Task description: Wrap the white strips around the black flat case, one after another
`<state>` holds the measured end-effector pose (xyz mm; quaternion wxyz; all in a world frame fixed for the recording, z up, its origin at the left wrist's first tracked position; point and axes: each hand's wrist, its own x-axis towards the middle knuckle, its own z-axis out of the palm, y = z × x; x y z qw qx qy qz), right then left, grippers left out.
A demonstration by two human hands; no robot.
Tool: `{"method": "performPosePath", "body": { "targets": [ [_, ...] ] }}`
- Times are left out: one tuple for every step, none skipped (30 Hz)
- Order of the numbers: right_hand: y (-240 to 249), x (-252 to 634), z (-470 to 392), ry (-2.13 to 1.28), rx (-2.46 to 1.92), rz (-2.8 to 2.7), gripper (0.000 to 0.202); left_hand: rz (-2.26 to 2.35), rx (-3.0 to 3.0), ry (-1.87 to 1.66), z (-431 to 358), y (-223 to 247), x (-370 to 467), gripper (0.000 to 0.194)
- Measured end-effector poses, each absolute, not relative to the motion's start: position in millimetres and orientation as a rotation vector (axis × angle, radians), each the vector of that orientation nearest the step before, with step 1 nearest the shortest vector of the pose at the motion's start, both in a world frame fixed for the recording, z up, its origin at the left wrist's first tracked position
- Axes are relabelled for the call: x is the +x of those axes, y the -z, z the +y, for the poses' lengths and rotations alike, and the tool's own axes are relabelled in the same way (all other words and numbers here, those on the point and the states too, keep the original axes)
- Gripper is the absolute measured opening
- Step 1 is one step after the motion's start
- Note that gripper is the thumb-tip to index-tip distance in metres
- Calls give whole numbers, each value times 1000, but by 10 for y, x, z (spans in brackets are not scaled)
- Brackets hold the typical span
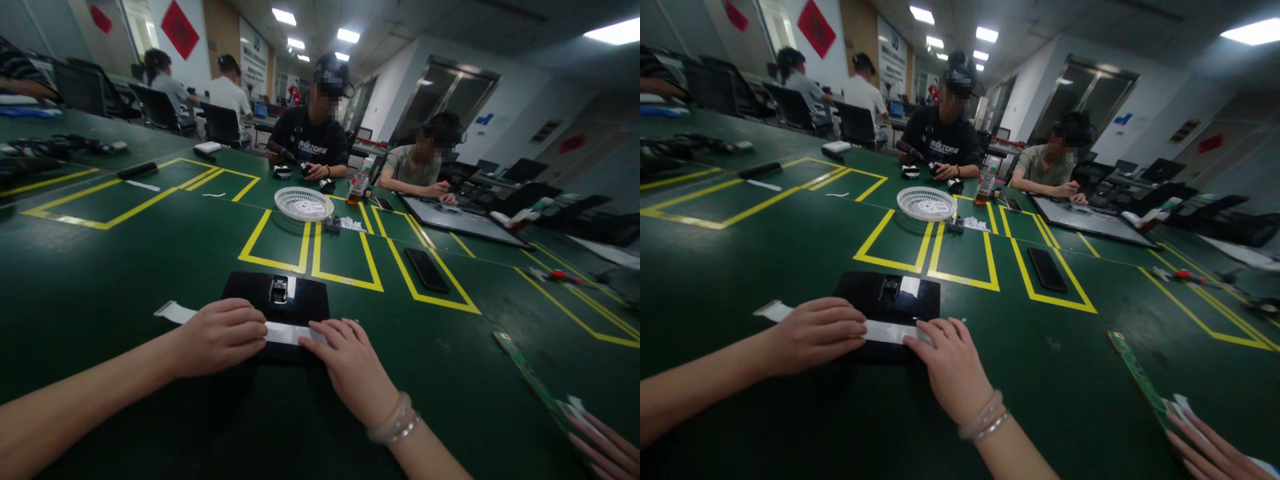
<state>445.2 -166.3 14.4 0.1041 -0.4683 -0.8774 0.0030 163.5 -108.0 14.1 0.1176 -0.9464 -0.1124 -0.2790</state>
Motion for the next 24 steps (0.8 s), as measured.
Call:
{"method": "performPosePath", "body": {
  "targets": [
    [-139, 4444, -1669, -12, -1398, -2586, 55, -353, -2783, 780, -1050, -136, 1636, 18],
    [-136, 4440, -1673, -14, -1411, -2580, 55, -393, -2801, 757, -1022, -125, 1631, 21],
    [-137, 4440, -1676, -16, -1419, -2574, 55, -436, -2820, 746, -995, -109, 1623, 23],
    [-139, 4442, -1677, -20, -1420, -2571, 54, -470, -2840, 738, -974, -88, 1614, 26],
    [-141, 4445, -1676, -25, -1417, -2570, 54, -499, -2860, 730, -957, -65, 1608, 28],
    [-144, 4450, -1674, -30, -1411, -2572, 54, -531, -2875, 717, -947, -42, 1605, 30],
    [-146, 4455, -1672, -33, -1402, -2574, 54, -575, -2883, 699, -942, -20, 1606, 32],
    [-150, 4461, -1668, -35, -1392, -2576, 54, -638, -2886, 670, -942, -2, 1612, 35],
    [-154, 4466, -1665, -33, -1385, -2572, 54, -717, -2889, 625, -943, 11, 1622, 38],
    [-160, 4472, -1664, -28, -1380, -2561, 54, -793, -2896, 569, -946, 20, 1634, 41],
    [-169, 4478, -1663, -20, -1378, -2541, 55, -859, -2911, 504, -947, 25, 1647, 47],
    [-179, 4484, -1663, -10, -1379, -2517, 55, -908, -2934, 434, -946, 26, 1659, 55],
    [-191, 4492, -1664, 0, -1382, -2489, 54, -943, -2961, 368, -943, 25, 1669, 67],
    [-203, 4500, -1665, 9, -1387, -2462, 54, -964, -2989, 312, -936, 23, 1676, 78],
    [-214, 4509, -1666, 17, -1392, -2439, 53, -981, -3013, 269, -928, 20, 1682, 87],
    [-224, 4518, -1666, 21, -1396, -2422, 51, -998, -3031, 240, -920, 17, 1685, 94],
    [-230, 4526, -1664, 23, -1398, -2409, 49, -1014, -3045, 225, -912, 16, 1688, 97],
    [-234, 4534, -1661, 23, -1401, -2397, 47, -1021, -3059, 219, -906, 16, 1690, 98],
    [-235, 4540, -1657, 19, -1397, -2389, 46, -1022, -3072, 223, -904, 19, 1692, 97],
    [-234, 4546, -1652, 14, -1392, -2383, 45, -1020, -3081, 237, -904, 22, 1695, 95],
    [-231, 4551, -1646, 11, -1388, -2374, 44, -1018, -3085, 260, -908, 27, 1697, 90],
    [-228, 4555, -1640, 9, -1383, -2365, 43, -1011, -3087, 287, -913, 31, 1699, 85],
    [-226, 4560, -1635, 11, -1378, -2355, 42, -1003, -3085, 315, -920, 34, 1700, 82],
    [-225, 4566, -1630, 17, -1375, -2344, 42, -996, -3081, 341, -926, 34, 1698, 81]
  ]
}}
